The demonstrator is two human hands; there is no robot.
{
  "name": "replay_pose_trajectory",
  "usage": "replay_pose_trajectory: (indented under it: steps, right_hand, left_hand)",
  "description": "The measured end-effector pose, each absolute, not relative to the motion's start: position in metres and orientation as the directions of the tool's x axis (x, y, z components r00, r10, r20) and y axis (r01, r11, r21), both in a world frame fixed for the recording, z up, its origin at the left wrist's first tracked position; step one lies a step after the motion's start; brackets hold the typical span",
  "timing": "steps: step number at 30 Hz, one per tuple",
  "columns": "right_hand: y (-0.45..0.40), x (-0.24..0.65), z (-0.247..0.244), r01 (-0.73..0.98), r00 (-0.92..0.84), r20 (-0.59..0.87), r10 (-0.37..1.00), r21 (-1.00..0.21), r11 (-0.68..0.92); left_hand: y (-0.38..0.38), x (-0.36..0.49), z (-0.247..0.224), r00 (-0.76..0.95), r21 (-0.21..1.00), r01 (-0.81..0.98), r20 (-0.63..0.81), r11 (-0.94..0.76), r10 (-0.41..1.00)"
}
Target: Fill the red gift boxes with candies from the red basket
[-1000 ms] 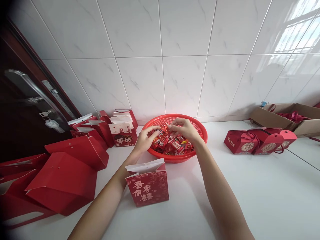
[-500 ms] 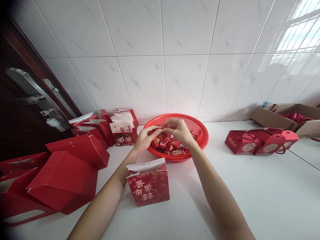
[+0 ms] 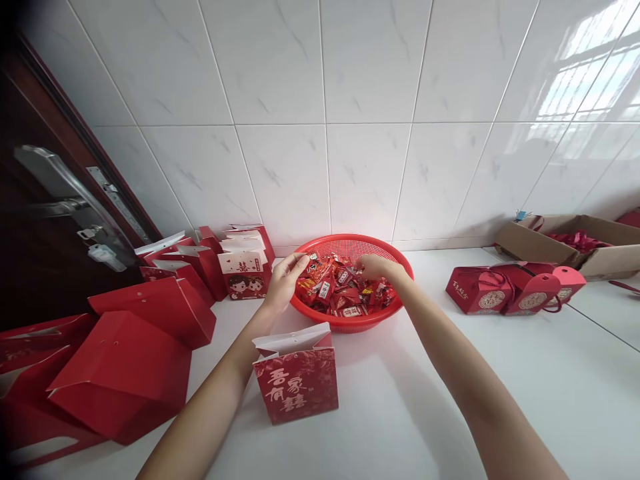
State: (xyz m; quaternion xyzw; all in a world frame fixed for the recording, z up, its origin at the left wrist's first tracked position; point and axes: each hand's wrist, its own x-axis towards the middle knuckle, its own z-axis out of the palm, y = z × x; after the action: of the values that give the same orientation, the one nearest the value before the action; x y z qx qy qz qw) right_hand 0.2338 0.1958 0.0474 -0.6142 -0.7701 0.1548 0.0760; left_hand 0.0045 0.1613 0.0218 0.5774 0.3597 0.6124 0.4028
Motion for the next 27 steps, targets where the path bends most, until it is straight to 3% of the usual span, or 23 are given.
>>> replay_pose_trajectory:
  steps: [6,14,20,27]
  right_hand:
    - [0.201,0.213,0.041,0.973,-0.231,-0.259,0.938,-0.044,0.228]
    - [0.192,0.212,0.046,0.982,-0.170,-0.211,0.963,0.046,0.183]
    - [0.194,0.219,0.046,0.991,-0.122,-0.114,0.986,-0.072,0.114]
    - [0.201,0.234,0.041,0.882,-0.030,0.044,0.999,-0.468,0.047]
  left_hand:
    - [0.158,0.005,0.023,0.008,0.917,-0.063,0.396,-0.395,0.918]
    - [0.158,0.005,0.021,0.013,0.911,-0.058,0.410,-0.409,0.912]
    - [0.159,0.005,0.021,0.014,0.907,-0.055,0.420,-0.419,0.907]
    - [0.158,0.006,0.022,0.013,0.895,-0.037,0.445,-0.444,0.896]
